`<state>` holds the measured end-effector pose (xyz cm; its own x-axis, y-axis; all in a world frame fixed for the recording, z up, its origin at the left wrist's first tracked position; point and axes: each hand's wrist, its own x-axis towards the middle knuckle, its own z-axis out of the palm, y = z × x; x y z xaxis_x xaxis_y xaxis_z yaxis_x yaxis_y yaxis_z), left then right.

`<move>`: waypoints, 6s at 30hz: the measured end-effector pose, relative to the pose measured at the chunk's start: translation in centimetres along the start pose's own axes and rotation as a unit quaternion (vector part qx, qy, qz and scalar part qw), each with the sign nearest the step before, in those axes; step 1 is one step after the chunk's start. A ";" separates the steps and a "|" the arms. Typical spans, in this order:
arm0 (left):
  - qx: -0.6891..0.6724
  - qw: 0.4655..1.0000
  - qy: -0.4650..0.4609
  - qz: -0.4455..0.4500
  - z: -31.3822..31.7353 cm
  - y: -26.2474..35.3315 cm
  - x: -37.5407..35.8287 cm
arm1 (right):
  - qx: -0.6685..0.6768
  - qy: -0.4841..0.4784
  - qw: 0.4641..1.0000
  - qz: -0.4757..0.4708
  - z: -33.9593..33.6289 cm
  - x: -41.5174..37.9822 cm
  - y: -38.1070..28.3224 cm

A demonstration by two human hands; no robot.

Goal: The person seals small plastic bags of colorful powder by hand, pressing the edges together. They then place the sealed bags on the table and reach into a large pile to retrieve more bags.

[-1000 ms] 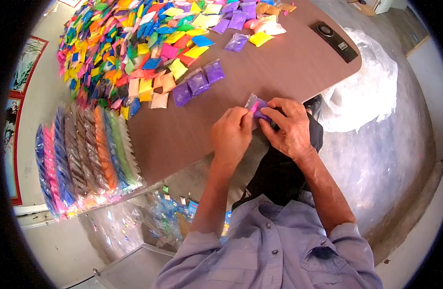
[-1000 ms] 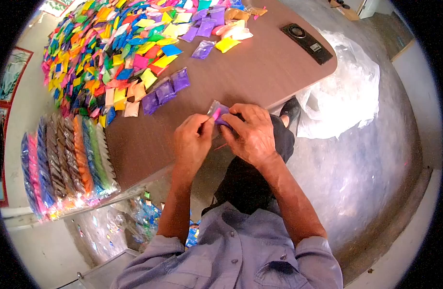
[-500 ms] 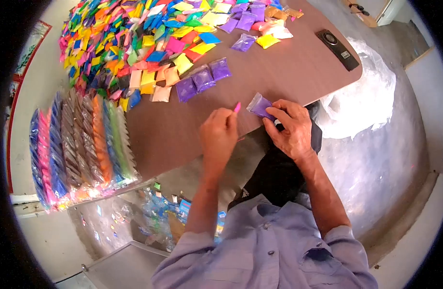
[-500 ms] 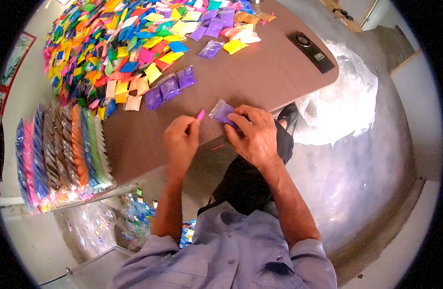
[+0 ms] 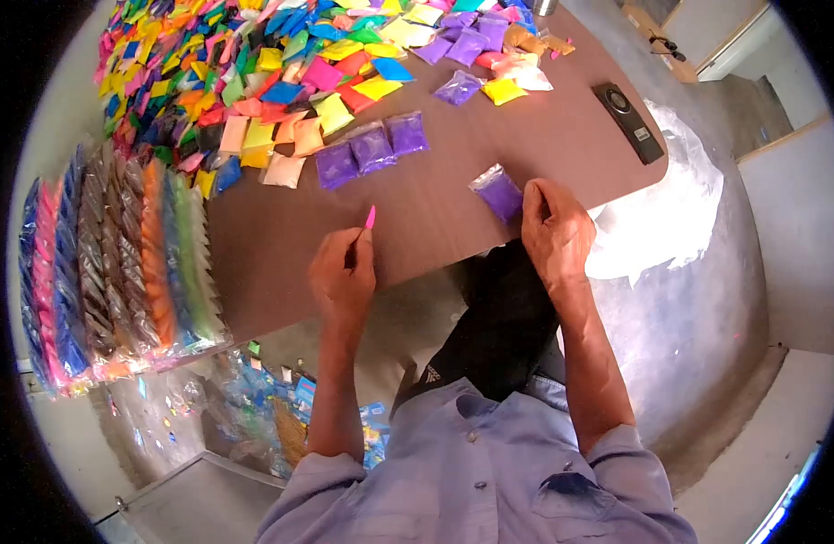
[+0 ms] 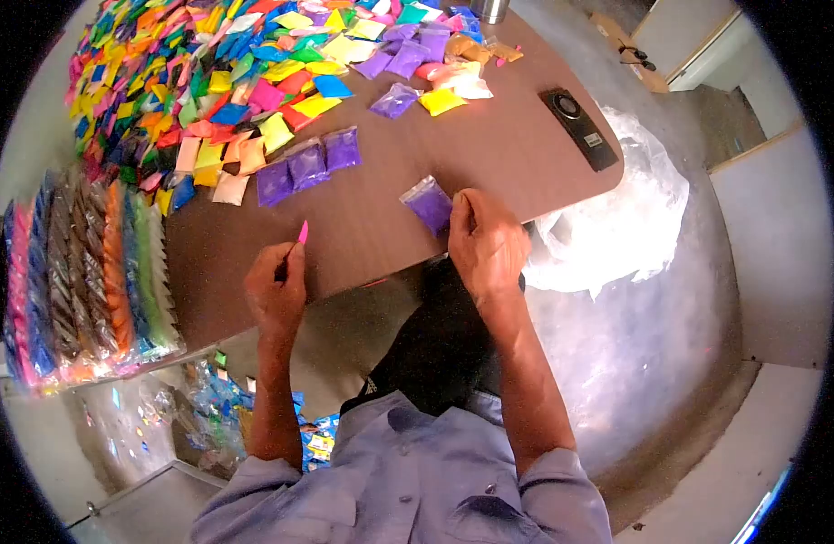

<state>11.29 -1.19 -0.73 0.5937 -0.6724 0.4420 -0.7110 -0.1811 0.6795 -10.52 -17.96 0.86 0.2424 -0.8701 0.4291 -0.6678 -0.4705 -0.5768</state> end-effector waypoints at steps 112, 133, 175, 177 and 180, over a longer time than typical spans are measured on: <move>0.098 0.992 0.033 0.073 0.4 0.0 -0.6 | 0.058 -0.160 0.964 -0.205 -1.1 -1.7 -0.8; 0.092 0.994 0.035 0.047 0.4 0.0 -0.3 | 0.034 -0.145 0.965 -0.217 1.0 -2.2 -0.2; -0.233 0.931 -0.202 -0.196 1.9 8.2 -7.1 | 0.628 -0.180 0.722 0.228 0.5 -12.3 -1.1; -0.288 0.910 -0.204 -0.219 1.9 7.8 -7.1 | 0.666 -0.200 0.692 0.194 1.0 -12.6 -0.8; -0.307 0.911 -0.193 -0.195 2.4 7.4 -7.3 | 0.657 -0.222 0.696 0.186 0.8 -12.5 -0.4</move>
<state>0.80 0.63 -0.38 0.4951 -0.8666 -0.0624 -0.0590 -0.1052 0.9927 -12.72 -6.97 -4.78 0.6134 -0.7897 -0.0091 0.4064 0.3255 -0.8538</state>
